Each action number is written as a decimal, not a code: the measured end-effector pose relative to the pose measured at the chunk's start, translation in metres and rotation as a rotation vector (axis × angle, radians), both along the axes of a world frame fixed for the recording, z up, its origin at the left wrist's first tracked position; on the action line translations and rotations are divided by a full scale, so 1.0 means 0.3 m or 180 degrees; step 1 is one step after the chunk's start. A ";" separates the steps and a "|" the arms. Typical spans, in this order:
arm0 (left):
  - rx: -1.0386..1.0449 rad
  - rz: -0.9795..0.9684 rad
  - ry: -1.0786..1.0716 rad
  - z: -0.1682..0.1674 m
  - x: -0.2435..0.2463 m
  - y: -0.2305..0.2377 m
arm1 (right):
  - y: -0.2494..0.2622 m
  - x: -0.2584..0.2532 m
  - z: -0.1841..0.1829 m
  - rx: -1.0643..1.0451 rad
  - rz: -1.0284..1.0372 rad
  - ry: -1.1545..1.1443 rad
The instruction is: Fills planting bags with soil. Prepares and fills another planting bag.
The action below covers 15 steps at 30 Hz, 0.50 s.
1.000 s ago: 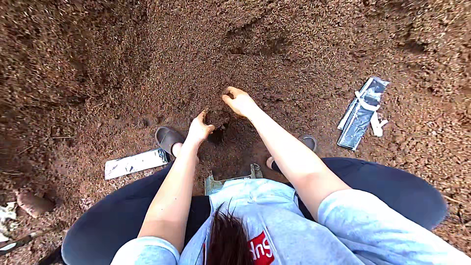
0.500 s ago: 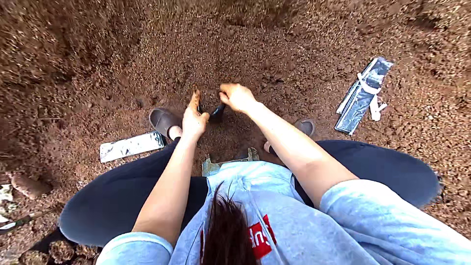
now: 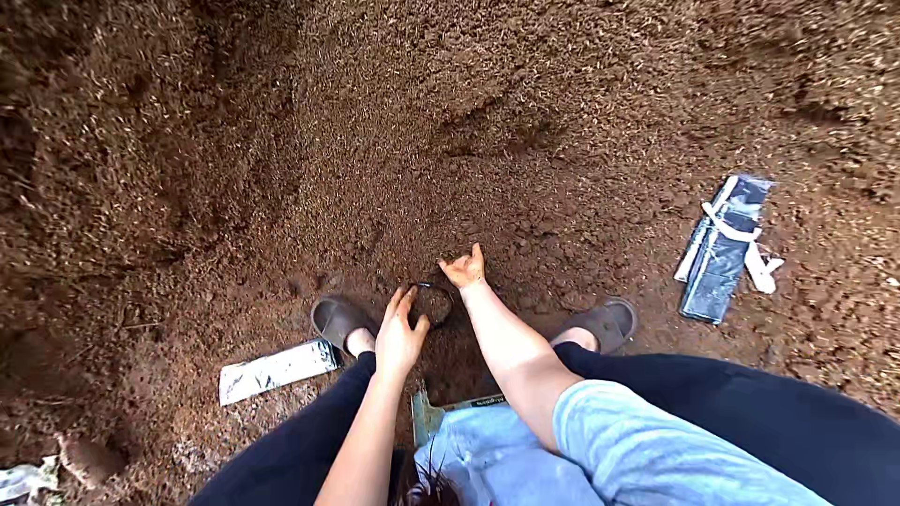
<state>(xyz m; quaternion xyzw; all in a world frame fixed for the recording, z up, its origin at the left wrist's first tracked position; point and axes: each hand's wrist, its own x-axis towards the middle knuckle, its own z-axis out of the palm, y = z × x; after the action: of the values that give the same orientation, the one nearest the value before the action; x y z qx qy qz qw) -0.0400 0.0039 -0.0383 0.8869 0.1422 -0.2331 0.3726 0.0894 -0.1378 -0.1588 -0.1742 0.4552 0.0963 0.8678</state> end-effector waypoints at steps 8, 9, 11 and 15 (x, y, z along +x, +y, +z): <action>-0.0694 0.0184 0.0246 0.006 0.122 0.006 | 0.021 0.278 0.021 0.0783 -0.0171 -0.1204; -0.0797 0.0281 0.0338 0.016 0.150 0.003 | 0.002 0.261 0.032 0.0715 -0.0078 -0.1132; -0.1045 0.0493 0.0471 0.031 0.185 -0.015 | -0.050 0.208 0.095 0.0403 0.0277 -0.0891; -0.1063 0.0557 0.0545 0.035 0.238 -0.037 | -0.125 0.146 0.298 -0.0007 0.1338 -0.0746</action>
<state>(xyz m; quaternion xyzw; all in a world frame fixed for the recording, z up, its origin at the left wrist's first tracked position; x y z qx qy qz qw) 0.0314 -0.0072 -0.0278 0.7740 0.2092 -0.2947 0.5199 0.1331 -0.1753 -0.0694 -0.2761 0.3053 0.2534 0.8754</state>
